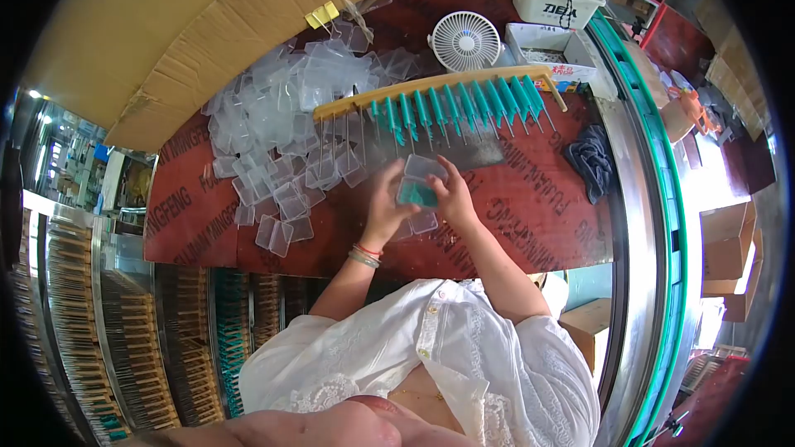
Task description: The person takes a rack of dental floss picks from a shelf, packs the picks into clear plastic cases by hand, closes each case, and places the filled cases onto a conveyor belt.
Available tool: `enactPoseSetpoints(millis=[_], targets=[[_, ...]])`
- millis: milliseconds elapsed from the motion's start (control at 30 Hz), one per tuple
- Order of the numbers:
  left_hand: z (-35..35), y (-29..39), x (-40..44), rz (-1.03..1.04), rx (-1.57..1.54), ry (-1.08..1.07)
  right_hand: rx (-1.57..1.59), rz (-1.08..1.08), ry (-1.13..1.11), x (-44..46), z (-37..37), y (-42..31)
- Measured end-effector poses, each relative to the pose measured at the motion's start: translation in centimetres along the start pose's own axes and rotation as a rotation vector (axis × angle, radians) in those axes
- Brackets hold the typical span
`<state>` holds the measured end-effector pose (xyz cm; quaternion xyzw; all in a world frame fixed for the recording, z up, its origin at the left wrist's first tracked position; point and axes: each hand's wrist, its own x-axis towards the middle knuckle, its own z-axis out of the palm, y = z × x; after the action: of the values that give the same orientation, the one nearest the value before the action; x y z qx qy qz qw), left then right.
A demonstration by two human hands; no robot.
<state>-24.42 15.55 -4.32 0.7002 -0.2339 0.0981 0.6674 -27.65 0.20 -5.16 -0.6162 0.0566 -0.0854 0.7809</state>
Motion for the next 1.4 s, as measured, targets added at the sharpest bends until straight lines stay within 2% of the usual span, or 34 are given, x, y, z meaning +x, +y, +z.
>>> enactPoseSetpoints(millis=[67, 200, 267, 300, 367, 467, 567, 733, 867, 1000, 1133, 1233, 1300, 1367, 1400], targets=[[-0.8, -0.9, 2.0, -0.261, -0.409, 0.101, 0.075, 0.039, 0.015, -0.4, 0.0, -0.5], [-2.4, -5.6, 8.0, -0.191, -0.464, 0.121, 0.039, 0.048, 0.001, -0.8, -0.9, 0.6], [-2.3, -7.4, 8.6, -0.247, -0.604, 0.160, 0.000, 0.021, -0.002, -0.6, -1.3, 0.3], [-2.2, -8.3, 9.1, -0.273, -0.674, 0.173, -0.011, 0.073, 0.011, -0.8, -1.5, -0.3], [-2.3, -9.4, 9.5, -0.269, -0.695, 0.149, -0.029, 0.194, 0.041, -1.5, -1.7, -1.1], [-2.1, -9.3, 9.6, -0.283, -0.730, 0.138, -0.023, 0.167, 0.080, -1.1, -2.0, 0.1], [-1.9, -8.5, 9.2, -0.083, -0.579, 0.157, -0.006, 0.166, 0.088, -1.2, -2.4, 1.4], [-0.9, -4.3, 8.4, -0.136, -0.602, 0.197, 0.044, 0.176, 0.068, -1.4, -2.3, 1.6], [-0.4, -4.2, 8.6, -0.163, -0.631, 0.209, 0.004, 0.176, 0.068, -1.8, -2.5, 0.5], [-0.8, -5.4, 9.6, -0.034, -0.400, 0.168, -0.031, 0.185, 0.088, -2.0, -2.9, -0.4], [-1.5, -3.9, 7.0, -0.169, -0.441, 0.190, -0.086, 0.176, 0.118, -2.3, -3.1, -0.6], [-2.1, 0.0, 1.9, -0.240, -0.219, 0.077, -0.059, 0.176, 0.127, -2.4, -2.4, -1.6], [-0.4, 1.9, -0.7, 0.082, -0.045, 0.092, -0.081, 0.204, 0.105, -2.1, -2.7, -0.8], [-0.2, 4.6, 0.0, 0.368, 0.480, -0.228, -0.138, 0.221, 0.061, -2.0, -2.7, -0.3], [0.1, 4.8, 0.2, 0.363, 0.487, -0.222, -0.138, 0.224, 0.051, -2.0, -2.4, 0.0]])
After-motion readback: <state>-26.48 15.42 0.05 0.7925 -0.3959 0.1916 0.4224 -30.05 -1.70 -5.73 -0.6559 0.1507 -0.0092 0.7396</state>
